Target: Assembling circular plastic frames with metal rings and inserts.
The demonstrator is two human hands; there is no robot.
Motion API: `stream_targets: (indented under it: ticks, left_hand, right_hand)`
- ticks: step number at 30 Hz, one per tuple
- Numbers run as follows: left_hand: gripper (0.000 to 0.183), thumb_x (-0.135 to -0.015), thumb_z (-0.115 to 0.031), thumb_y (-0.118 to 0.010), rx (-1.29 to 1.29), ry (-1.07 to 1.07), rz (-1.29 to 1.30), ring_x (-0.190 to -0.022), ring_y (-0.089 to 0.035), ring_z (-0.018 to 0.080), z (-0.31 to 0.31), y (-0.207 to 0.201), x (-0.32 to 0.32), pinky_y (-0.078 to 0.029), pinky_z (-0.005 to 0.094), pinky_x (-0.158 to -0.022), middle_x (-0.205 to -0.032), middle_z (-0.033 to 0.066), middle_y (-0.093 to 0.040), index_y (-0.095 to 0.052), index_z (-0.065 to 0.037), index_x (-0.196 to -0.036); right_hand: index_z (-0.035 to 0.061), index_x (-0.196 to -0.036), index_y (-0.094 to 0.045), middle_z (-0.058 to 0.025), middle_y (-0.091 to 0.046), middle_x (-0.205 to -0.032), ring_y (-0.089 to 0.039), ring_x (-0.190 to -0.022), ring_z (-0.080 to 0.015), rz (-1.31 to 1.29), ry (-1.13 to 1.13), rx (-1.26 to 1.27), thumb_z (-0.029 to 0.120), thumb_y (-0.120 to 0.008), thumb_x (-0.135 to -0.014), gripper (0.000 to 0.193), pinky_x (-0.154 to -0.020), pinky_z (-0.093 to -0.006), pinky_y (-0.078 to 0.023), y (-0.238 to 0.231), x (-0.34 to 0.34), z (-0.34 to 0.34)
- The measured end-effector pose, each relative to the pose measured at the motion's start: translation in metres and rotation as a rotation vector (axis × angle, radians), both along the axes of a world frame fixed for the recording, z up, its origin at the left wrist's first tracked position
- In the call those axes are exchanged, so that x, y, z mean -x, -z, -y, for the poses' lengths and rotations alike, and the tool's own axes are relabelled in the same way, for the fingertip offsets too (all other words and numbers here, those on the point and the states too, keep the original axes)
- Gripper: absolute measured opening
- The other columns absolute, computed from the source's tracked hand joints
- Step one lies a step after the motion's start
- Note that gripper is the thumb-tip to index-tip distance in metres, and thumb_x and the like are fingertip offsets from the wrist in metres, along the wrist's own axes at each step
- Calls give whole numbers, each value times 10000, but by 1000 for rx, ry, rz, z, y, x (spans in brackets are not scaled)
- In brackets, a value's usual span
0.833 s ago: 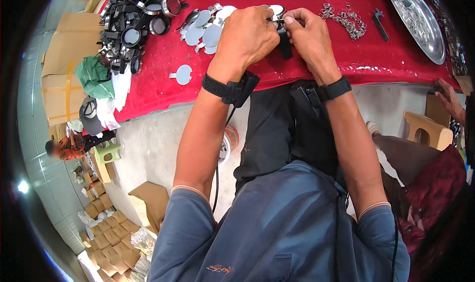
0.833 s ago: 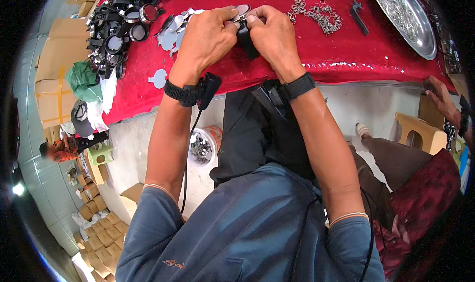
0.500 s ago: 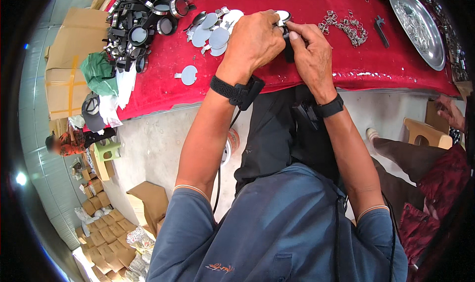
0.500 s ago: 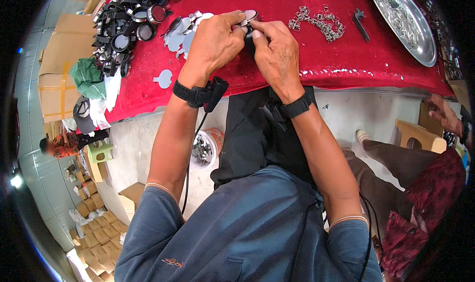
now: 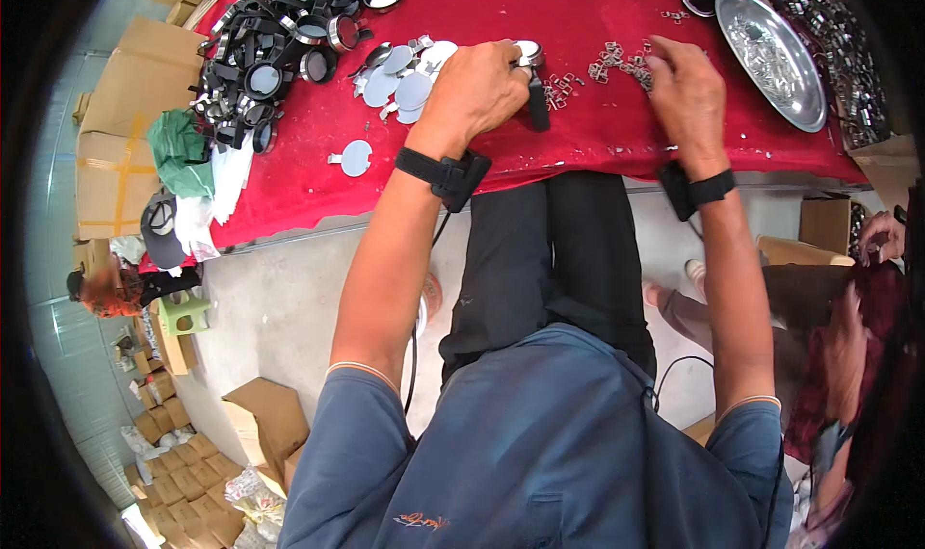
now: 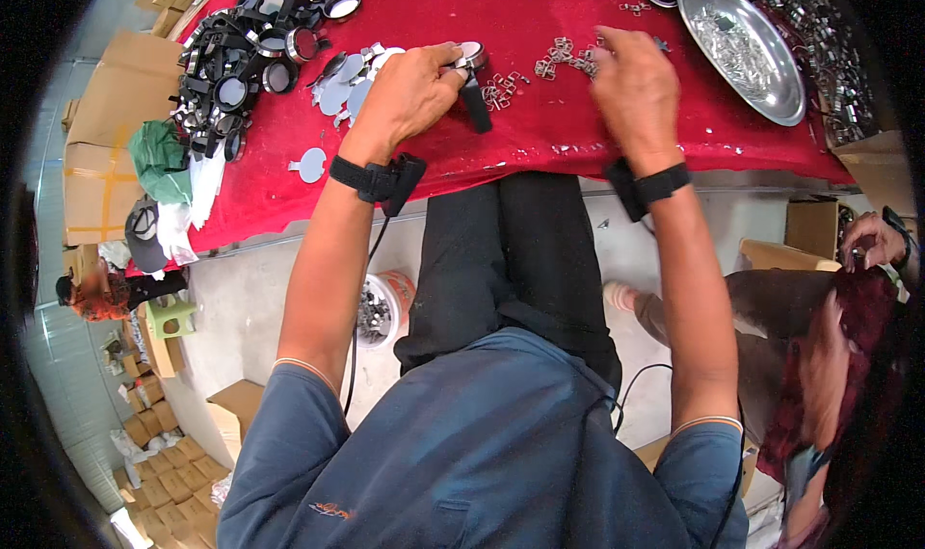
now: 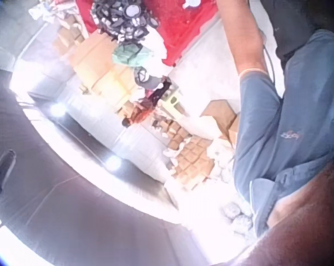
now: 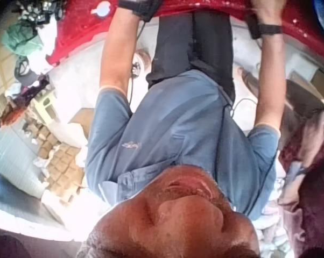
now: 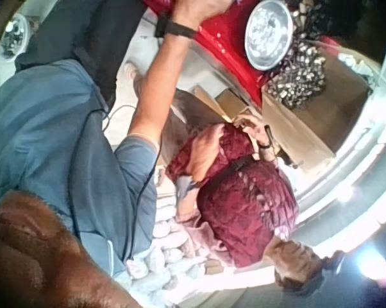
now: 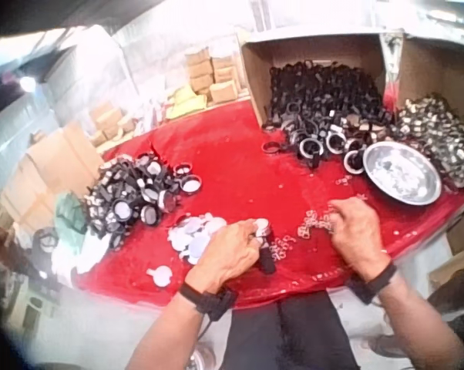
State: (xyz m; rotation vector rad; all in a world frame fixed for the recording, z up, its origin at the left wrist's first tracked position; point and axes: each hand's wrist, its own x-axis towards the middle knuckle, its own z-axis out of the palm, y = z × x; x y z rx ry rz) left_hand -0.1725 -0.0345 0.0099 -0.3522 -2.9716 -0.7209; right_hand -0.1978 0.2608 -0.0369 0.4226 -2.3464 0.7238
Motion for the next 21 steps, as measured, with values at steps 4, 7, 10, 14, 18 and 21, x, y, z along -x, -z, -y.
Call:
stream_targets:
  ticks: [4, 7, 10, 14, 18, 21]
  left_hand:
    - [545, -935, -357, -747, -94, 43, 64, -1049, -760, 447, 5, -3, -5, -591, 475, -949, -1136, 272, -784, -738, -35, -1374]
    - [795, -746, -420, -951, -45, 29, 68, -1059, -773, 413, 5, -4, -11, -595, 454, -976, -1139, 262, -788, -716, 13, -1371]
    - [802, -747, -379, -959, -36, 1, 23, -1070, -766, 406, 5, 2, -16, -595, 446, -978, -1148, 238, -786, -693, 29, -1384]
    - [941, -764, -349, -945, -182, 29, -67, -1241, -697, 395, 7, 25, -17, -557, 433, -1075, -1362, 258, -707, -552, 49, -1521]
    - [925, -805, -365, -900, -292, 32, 13, -1406, -596, 409, 2, 25, -23, -466, 447, -1215, -1526, 255, -603, -520, 9, -1562]
    - [853, -823, -382, -877, -279, 40, -133, -1471, -540, 411, 7, 48, -23, -431, 455, -1252, -1586, 257, -550, -568, -31, -1536]
  right_hand:
    - [36, -1206, -765, -195, -765, -1076, -736, -1024, -413, 77, 205, -302, 162, -773, -944, 290, -903, -502, -591, -8, 8, -65]
    - [43, -1166, -770, -230, -760, -1036, -748, -974, -430, 308, 237, -440, 214, -785, -947, 279, -876, -528, -604, -1, 14, -75]
    - [57, -1194, -771, -222, -775, -1063, -751, -979, -440, 304, 267, -461, 188, -770, -954, 273, -871, -537, -599, 2, 21, -74]
    - [43, -1153, -777, -243, -778, -1000, -754, -1009, -446, 399, 311, -551, 171, -765, -933, 255, -870, -548, -600, -8, 30, -69]
    - [48, -1120, -792, -224, -803, -1008, -781, -955, -418, 374, 145, -166, 219, -777, -882, 293, -863, -490, -613, -17, 21, -52]
    - [34, -1104, -802, -188, -817, -985, -807, -942, -336, 566, 7, 173, 197, -820, -879, 278, -872, -423, -616, -25, 5, 15]
